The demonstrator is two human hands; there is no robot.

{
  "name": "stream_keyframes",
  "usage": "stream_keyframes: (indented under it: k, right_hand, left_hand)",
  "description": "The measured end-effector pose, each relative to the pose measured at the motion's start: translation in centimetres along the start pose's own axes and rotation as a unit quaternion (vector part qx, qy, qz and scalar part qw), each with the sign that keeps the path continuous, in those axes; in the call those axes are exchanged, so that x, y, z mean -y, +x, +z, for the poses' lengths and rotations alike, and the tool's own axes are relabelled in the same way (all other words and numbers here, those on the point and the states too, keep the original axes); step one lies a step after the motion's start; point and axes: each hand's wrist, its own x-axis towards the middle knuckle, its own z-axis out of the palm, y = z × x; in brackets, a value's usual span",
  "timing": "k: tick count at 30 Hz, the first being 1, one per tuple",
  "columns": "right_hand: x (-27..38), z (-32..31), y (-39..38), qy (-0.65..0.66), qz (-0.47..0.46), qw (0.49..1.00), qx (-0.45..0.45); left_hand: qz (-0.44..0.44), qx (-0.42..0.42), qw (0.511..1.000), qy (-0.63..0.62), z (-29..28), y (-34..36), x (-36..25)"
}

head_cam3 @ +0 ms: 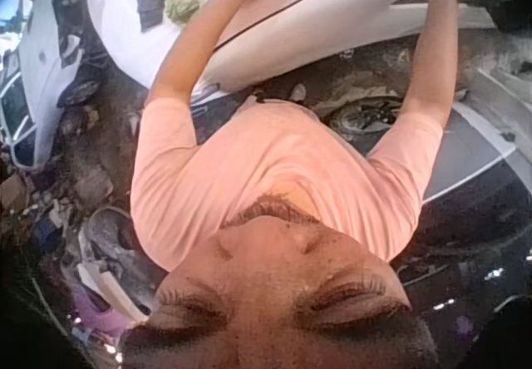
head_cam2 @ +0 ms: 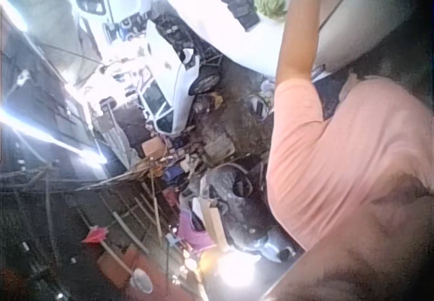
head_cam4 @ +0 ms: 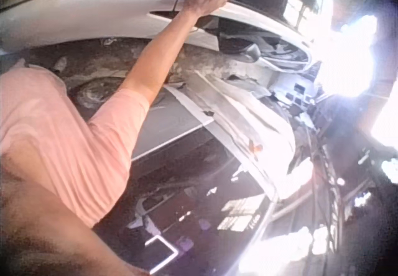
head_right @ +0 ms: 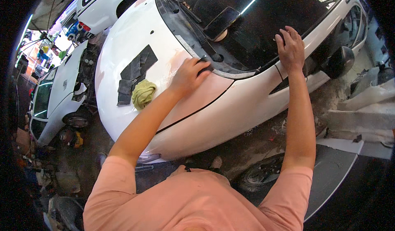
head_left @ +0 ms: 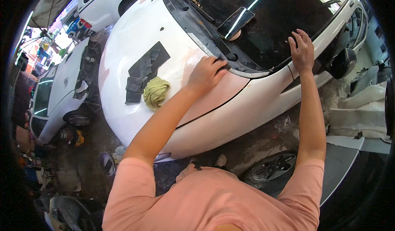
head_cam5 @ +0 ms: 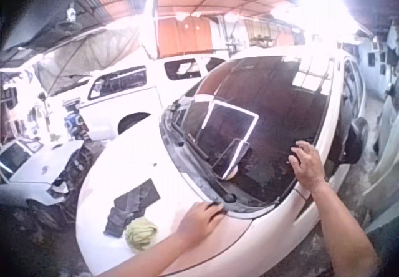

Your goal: The person sands the surface of a car hood using pieces of sandpaper. They periodically dip a cloth into a bucket of water, wring it out, and wipe the sanded area before continuing to sand the car's surface.

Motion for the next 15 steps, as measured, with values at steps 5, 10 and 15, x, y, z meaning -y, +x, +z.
stream_keyframes:
  k: [5,10,15]
  right_hand:
    - [4.4,-1.0,-1.9,0.140,-0.034,0.987,-0.077]
    - [22.0,-2.8,-16.2,0.580,0.292,0.755,0.092]
    - [36.9,-6.2,-23.5,0.738,0.387,0.511,0.212]
  left_hand:
    - [-0.033,-0.055,0.996,-0.069,-1.6,3.4,-0.4]
    - [-0.161,-0.168,0.917,-0.323,-8.4,-2.1,-1.6]
    - [-0.306,-0.170,0.715,-0.605,-9.9,-11.1,-3.4]
